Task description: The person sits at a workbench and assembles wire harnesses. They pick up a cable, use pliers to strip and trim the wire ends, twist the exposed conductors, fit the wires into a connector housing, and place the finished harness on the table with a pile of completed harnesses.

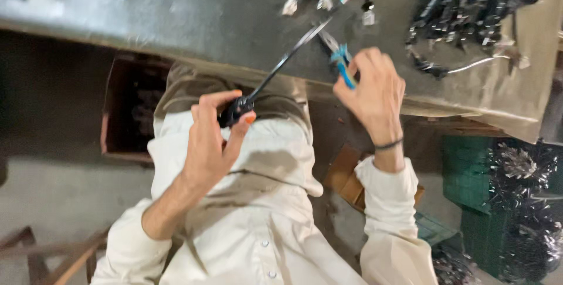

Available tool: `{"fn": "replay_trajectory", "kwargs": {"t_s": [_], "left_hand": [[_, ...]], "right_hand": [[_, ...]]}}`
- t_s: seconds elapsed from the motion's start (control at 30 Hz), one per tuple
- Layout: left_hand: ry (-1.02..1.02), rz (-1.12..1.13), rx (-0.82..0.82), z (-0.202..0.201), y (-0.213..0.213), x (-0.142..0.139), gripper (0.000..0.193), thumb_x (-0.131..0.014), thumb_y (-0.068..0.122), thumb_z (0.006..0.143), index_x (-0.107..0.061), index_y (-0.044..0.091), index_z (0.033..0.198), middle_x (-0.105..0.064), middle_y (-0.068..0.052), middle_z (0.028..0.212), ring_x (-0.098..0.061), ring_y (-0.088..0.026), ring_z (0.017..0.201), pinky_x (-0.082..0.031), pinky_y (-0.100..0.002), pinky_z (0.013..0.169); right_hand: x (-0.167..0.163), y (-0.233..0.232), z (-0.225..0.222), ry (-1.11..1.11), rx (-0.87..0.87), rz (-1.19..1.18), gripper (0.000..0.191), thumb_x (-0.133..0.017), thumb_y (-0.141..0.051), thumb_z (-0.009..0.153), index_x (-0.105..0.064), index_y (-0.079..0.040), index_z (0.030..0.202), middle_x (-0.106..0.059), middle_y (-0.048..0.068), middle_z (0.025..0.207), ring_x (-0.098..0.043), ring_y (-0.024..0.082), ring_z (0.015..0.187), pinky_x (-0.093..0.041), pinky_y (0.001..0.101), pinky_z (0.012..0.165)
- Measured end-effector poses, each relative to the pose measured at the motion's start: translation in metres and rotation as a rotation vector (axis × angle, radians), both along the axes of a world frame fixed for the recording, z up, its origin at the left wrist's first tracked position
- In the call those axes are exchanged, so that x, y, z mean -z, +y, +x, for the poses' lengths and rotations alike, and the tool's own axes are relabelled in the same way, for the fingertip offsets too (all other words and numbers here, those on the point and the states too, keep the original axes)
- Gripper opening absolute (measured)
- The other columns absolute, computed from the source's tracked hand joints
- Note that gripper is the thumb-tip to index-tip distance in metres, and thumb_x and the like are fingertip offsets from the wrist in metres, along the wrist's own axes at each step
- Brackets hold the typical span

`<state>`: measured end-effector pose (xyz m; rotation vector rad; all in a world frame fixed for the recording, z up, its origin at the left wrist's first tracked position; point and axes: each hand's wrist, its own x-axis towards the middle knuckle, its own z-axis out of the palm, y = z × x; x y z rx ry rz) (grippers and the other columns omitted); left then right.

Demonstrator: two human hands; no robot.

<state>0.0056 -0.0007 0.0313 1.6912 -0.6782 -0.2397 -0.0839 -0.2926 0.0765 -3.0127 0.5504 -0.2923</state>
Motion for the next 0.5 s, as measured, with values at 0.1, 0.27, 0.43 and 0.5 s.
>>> {"fn": "replay_trajectory", "kwargs": {"t_s": [0.1,0.27,0.43,0.5], "left_hand": [[-0.023,0.1,-0.015,0.005,0.005,0.004,0.036,-0.071,0.019,0.102,-0.055,0.003,0.129,-0.072,-0.006,0.098,-0.054,-0.025,0.092,-0.042,-0.035,0.089],[-0.096,0.216,0.058,0.007,0.011,0.015,0.029,-0.067,0.021,0.102,-0.057,0.004,0.123,-0.07,-0.004,0.087,-0.047,-0.024,0.077,-0.03,-0.04,0.092],[0.016,0.36,0.156,0.004,0.014,0.022,0.026,-0.065,0.022,0.101,-0.06,0.006,0.121,-0.061,-0.005,0.067,-0.044,-0.024,0.064,-0.027,-0.043,0.089],[0.015,0.304,0.147,0.0,0.013,0.024,0.026,-0.065,0.021,0.101,-0.059,0.005,0.121,-0.061,-0.004,0.067,-0.045,-0.024,0.067,-0.028,-0.043,0.089]], "right_hand": [[0.012,0.042,-0.036,-0.02,0.008,0.621,0.021,-0.069,-0.004,0.082,-0.064,-0.003,0.102,-0.06,0.009,0.094,-0.061,0.024,0.087,-0.052,0.0372,0.079],[0.066,0.124,-0.063,-0.068,-0.055,1.754,0.055,-0.048,0.01,0.08,-0.048,0.003,0.135,-0.061,0.015,0.124,-0.061,0.025,0.109,-0.047,0.0386,0.103],[0.096,0.123,-0.054,-0.077,-0.403,0.931,0.059,-0.056,0.01,0.083,-0.032,-0.003,0.136,-0.051,0.024,0.138,-0.056,0.037,0.117,-0.046,0.0424,0.105],[0.1,0.117,-0.043,-0.157,-0.389,0.823,0.053,-0.059,0.008,0.085,-0.036,-0.007,0.131,-0.054,0.022,0.135,-0.057,0.039,0.119,-0.048,0.0427,0.104]]}}
